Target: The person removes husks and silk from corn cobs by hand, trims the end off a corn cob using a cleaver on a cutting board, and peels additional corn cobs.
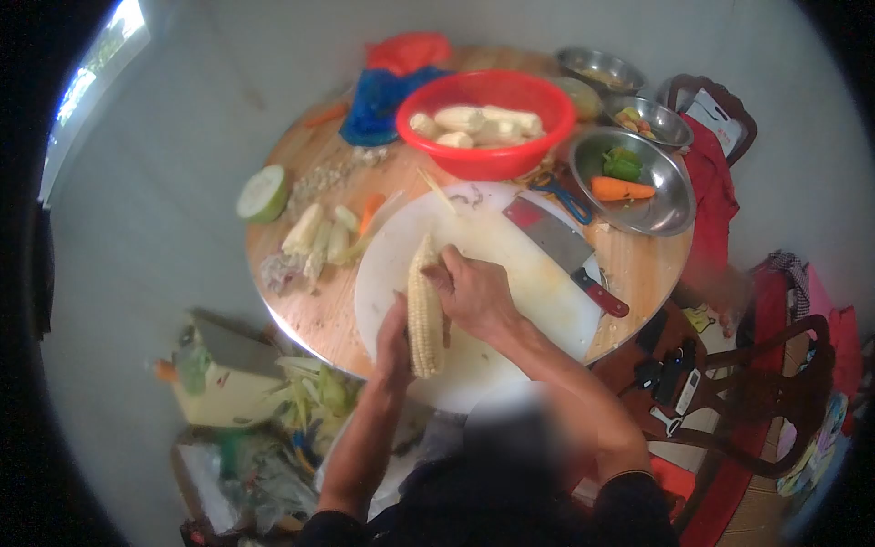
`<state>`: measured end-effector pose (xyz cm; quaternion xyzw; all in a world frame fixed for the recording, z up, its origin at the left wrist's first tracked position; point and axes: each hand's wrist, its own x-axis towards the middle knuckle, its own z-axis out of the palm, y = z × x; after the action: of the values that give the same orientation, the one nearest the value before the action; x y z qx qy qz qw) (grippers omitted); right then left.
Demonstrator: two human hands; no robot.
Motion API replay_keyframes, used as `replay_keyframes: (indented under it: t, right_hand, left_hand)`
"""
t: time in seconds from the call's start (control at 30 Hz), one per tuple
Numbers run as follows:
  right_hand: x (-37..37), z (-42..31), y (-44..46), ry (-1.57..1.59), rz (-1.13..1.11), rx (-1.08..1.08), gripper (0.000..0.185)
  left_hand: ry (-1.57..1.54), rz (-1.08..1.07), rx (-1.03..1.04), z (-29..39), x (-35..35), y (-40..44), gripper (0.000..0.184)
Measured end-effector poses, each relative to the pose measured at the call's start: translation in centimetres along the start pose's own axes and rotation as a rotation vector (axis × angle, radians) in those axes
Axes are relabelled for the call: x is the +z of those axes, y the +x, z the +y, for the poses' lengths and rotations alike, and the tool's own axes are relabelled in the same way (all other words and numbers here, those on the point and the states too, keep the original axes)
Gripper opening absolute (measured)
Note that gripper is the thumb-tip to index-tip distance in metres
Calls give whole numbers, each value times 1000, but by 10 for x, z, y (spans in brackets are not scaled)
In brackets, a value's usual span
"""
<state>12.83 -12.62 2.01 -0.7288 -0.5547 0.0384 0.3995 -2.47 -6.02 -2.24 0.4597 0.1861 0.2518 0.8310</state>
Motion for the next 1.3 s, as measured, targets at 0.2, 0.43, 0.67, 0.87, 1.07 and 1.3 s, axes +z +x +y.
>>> replay_keyframes:
  t: [0.2, 0.43, 0.67, 0.87, 1.07, 1.3]
  right_hand:
    - [2, -4, -9, -52, 182, -217, 27]
    - [2, -6, -42, 83, 103, -401, 28]
    - [-6, 9, 3, 482, 124, 161, 25]
    - [-15, 8, 14, 458, -100, 117, 28]
    - [-23, 8, 12, 39, -181, 23, 30]
    - [-11, 0, -18, 140, -33, -121, 25]
  left_hand:
    - [68, 38, 21, 4, -2, -3, 56]
    - [92, 151, -2, 9, 1, 0, 60]
    - [-113, -30, -29, 3, 0, 2, 64]
    - [-64, -177, -27, 1, -13, 4, 65]
    - [-104, -179, -36, 3, -10, 4, 61]
    - [-51, -97, -55, 3, -10, 4, 59]
